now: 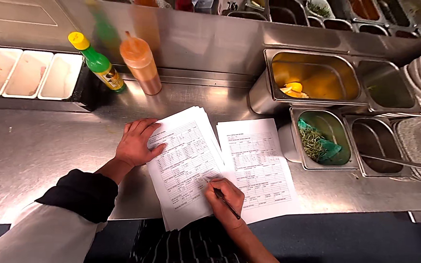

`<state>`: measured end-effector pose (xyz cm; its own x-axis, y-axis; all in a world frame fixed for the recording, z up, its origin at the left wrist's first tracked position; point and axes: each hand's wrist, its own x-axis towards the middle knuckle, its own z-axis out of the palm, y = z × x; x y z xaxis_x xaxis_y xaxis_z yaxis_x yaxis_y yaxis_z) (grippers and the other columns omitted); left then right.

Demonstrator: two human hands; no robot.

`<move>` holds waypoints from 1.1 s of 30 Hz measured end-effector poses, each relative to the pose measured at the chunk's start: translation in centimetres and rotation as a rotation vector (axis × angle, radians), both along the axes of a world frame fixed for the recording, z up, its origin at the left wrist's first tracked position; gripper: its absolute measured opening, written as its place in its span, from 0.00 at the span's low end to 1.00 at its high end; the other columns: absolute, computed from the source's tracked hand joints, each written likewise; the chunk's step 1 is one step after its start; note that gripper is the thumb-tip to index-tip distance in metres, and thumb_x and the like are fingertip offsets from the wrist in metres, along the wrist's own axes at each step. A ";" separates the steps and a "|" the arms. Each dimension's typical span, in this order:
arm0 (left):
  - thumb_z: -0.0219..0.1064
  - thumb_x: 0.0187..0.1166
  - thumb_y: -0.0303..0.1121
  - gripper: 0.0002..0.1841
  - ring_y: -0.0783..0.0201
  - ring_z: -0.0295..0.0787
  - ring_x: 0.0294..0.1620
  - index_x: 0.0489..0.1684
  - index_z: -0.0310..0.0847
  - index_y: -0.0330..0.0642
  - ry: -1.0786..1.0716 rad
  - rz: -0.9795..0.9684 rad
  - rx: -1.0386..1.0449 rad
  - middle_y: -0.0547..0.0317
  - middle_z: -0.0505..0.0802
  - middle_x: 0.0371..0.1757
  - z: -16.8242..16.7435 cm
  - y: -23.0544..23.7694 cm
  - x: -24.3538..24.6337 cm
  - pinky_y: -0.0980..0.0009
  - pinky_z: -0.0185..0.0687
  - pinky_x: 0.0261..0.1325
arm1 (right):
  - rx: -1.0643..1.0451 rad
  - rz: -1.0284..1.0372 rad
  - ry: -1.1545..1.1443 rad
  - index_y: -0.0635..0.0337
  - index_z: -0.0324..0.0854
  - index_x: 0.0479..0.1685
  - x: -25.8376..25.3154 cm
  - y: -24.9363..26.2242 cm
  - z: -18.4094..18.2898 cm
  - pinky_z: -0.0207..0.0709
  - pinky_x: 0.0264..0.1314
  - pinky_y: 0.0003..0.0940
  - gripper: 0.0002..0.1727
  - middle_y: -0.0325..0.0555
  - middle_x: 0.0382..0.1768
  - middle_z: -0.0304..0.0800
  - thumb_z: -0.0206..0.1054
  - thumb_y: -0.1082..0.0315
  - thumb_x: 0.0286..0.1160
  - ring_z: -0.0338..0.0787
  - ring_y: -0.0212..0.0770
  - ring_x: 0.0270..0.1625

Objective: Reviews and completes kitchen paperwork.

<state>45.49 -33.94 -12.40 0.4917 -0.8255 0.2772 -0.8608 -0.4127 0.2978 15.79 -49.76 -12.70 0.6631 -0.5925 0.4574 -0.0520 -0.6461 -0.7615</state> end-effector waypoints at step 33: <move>0.59 0.70 0.67 0.39 0.42 0.80 0.75 0.68 0.85 0.43 0.004 -0.007 0.002 0.45 0.86 0.74 0.1 0.1 -0.1 0.38 0.68 0.73 | -0.162 -0.030 0.041 0.58 0.88 0.20 0.2 -0.4 -0.6 0.87 0.37 0.22 0.06 0.43 0.28 0.94 0.71 0.73 0.62 0.94 0.33 0.34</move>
<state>45.40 -33.83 -12.34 0.4870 -0.8293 0.2739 -0.8625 -0.4072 0.3006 16.03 -50.16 -13.29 0.6667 -0.5327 0.5212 -0.1020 -0.7580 -0.6442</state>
